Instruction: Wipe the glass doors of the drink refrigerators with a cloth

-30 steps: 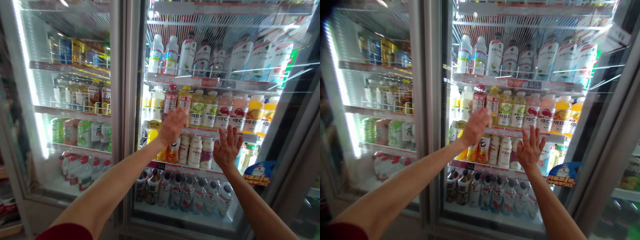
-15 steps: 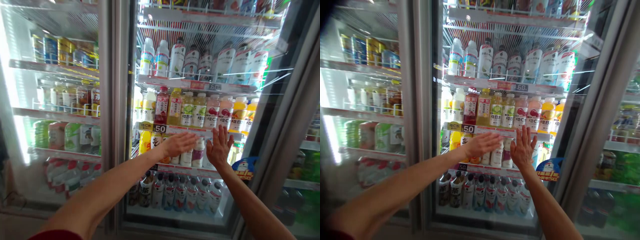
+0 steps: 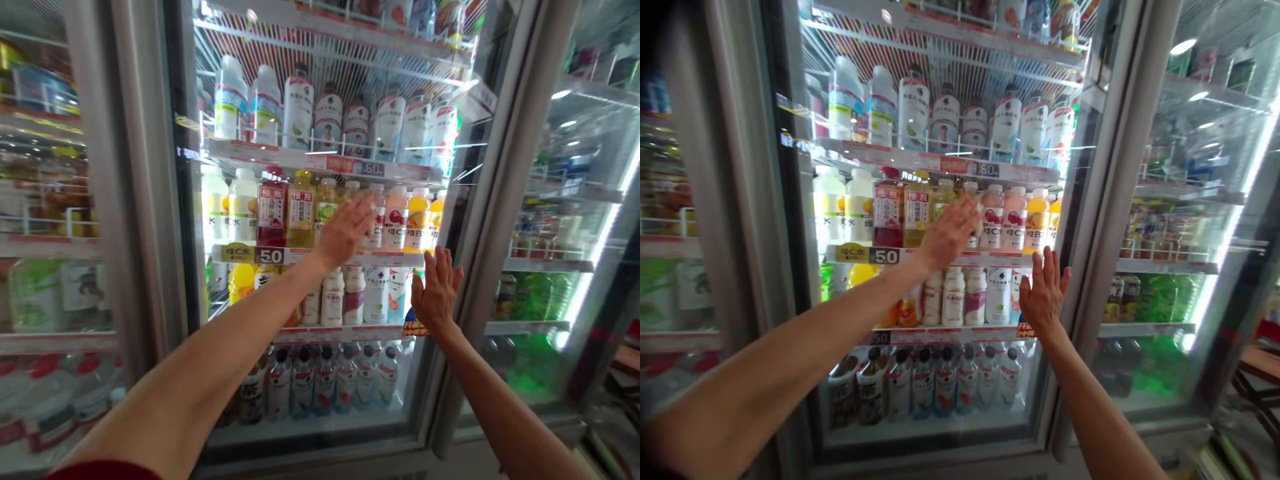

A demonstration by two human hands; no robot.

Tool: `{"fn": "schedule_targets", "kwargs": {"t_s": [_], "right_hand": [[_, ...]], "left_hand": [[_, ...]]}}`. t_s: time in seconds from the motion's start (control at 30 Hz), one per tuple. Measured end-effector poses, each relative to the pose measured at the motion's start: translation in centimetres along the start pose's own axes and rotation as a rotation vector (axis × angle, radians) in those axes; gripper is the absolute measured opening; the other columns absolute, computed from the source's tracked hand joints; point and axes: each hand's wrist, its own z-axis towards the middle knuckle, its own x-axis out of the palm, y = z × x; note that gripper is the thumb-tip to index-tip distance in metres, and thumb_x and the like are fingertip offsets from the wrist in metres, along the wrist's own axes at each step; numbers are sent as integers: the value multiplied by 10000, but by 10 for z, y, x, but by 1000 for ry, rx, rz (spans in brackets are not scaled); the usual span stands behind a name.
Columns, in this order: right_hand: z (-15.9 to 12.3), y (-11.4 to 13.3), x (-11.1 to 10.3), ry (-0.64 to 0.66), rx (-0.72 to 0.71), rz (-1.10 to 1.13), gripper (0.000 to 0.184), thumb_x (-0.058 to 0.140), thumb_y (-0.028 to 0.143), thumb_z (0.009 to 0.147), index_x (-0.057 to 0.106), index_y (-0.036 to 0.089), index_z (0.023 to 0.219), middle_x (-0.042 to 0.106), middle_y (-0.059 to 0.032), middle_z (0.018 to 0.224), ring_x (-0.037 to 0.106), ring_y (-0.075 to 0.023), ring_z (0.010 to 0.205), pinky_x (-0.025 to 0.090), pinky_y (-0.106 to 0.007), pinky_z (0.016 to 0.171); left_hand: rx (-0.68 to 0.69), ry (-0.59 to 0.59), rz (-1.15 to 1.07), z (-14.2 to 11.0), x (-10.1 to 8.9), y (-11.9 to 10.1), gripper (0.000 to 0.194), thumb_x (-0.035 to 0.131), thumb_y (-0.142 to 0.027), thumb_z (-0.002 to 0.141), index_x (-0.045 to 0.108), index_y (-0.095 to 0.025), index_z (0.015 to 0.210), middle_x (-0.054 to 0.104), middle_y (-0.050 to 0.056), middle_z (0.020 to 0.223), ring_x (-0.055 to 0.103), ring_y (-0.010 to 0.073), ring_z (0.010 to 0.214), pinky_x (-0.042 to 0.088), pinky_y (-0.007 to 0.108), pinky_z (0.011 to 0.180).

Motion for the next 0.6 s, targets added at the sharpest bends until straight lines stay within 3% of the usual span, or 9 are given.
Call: {"fn": "schedule_targets", "kwargs": {"t_s": [0.07,0.1,0.2,0.23,0.27,0.37,0.43,0.6], "right_hand": [[1,-10,-4,5,2,-23,570,387,278,864,245,193,1410,330,-146,1441,247,-255,1355,180,-514,1071],[0,-14,-6,8,0,-35,568,387,279,866,245,195,1410,340,-144,1436,251,-252,1354,181,-512,1072],[-2,-27,-11,29,-2,-65,569,384,277,867,237,205,1412,357,-140,1428,261,-250,1351,188,-519,1070],[-3,-32,-13,34,-3,-74,572,385,276,866,232,206,1414,353,-141,1430,263,-250,1350,189,-522,1069],[-4,-36,-15,36,-3,-82,577,388,275,865,229,204,1415,344,-143,1435,263,-251,1350,190,-524,1068],[-7,-49,-22,26,1,-111,579,394,278,863,235,194,1414,327,-152,1442,260,-256,1351,194,-523,1069],[-11,-58,-27,19,14,-128,572,394,285,864,250,187,1409,333,-157,1437,267,-261,1348,209,-520,1065],[-22,-75,-40,22,40,-155,560,394,289,865,269,198,1403,331,-155,1439,274,-270,1344,223,-526,1057]], "left_hand": [[-67,-48,-16,10,9,-9,430,343,-121,866,428,-128,1287,378,115,1410,220,208,1362,239,435,1123],[27,-24,-38,11,14,-17,409,343,-127,871,455,-136,1265,411,102,1391,268,197,1345,257,410,1118],[478,102,-107,12,28,-43,345,350,-151,888,537,-179,1177,510,37,1315,424,142,1251,319,311,1086],[519,110,-108,18,31,-47,340,349,-159,892,542,-181,1171,514,32,1312,442,141,1236,329,307,1079],[468,90,-100,27,34,-48,346,345,-159,894,533,-172,1185,500,43,1325,435,153,1243,331,321,1079],[77,-34,-70,65,41,-49,392,314,-136,892,475,-118,1250,420,101,1385,338,215,1311,304,407,1093],[16,-37,-86,77,49,-61,402,300,-113,886,480,-107,1246,410,105,1391,314,232,1321,302,423,1092],[510,167,-201,46,71,-123,349,332,-136,889,571,-134,1144,518,59,1306,441,186,1239,359,336,1058]]}}
